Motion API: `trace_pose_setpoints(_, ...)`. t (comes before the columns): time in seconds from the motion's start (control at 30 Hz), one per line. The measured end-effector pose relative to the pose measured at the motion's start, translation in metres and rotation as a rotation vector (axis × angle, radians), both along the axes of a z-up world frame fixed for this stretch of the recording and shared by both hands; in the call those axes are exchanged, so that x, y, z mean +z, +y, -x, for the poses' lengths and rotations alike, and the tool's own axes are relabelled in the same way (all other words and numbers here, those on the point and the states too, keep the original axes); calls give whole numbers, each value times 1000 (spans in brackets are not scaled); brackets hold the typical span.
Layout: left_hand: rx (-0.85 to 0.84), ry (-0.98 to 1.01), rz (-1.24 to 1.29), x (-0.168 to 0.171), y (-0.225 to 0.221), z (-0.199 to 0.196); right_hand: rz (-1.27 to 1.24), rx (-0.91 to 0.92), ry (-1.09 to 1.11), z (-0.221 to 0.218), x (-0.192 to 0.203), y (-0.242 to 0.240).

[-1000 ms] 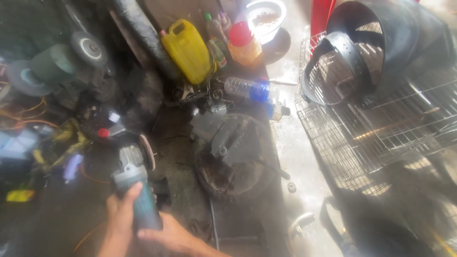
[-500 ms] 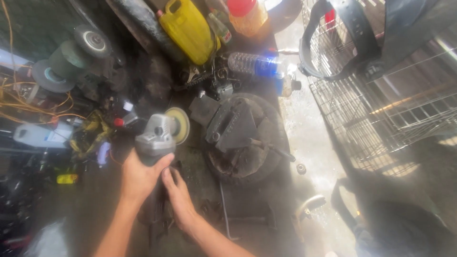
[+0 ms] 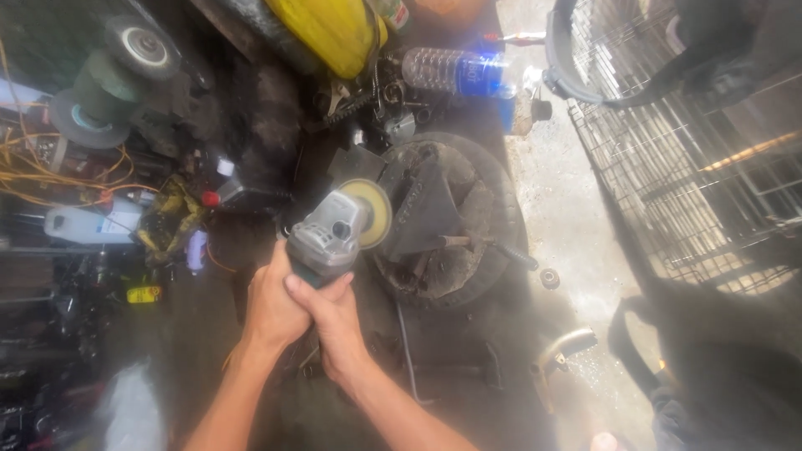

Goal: Cutting a metal component using a handheld angle grinder while the component is secured in a bench vise.

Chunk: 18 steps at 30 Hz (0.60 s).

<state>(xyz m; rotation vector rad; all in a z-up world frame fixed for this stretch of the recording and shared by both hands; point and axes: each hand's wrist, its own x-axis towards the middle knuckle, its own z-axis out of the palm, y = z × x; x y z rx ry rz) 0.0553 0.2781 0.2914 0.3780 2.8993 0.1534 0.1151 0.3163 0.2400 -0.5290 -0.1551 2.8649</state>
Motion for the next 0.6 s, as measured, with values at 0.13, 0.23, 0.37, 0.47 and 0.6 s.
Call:
trace_pose_setpoints(0.13,-14,-13,-12,-2,-6,2,-41,-2,-33,9,5,3)
trace_pose_setpoints(0.23,-80,-10,-32,-2,-5,6,-62,-29,-50,10,13,5)
trace_pose_setpoints(0.37,-172,-3,-57,-7,-5,12,-78,-23,-79,8,16,6)
trace_pose_setpoints(0.47,-225,11,-35,-5,-9,16,-82,-27,-78,8,13,-1)
trace_pose_setpoints(0.6,-280,59,-61,-9,-11,19,-95,-14,-72,14,10,-3)
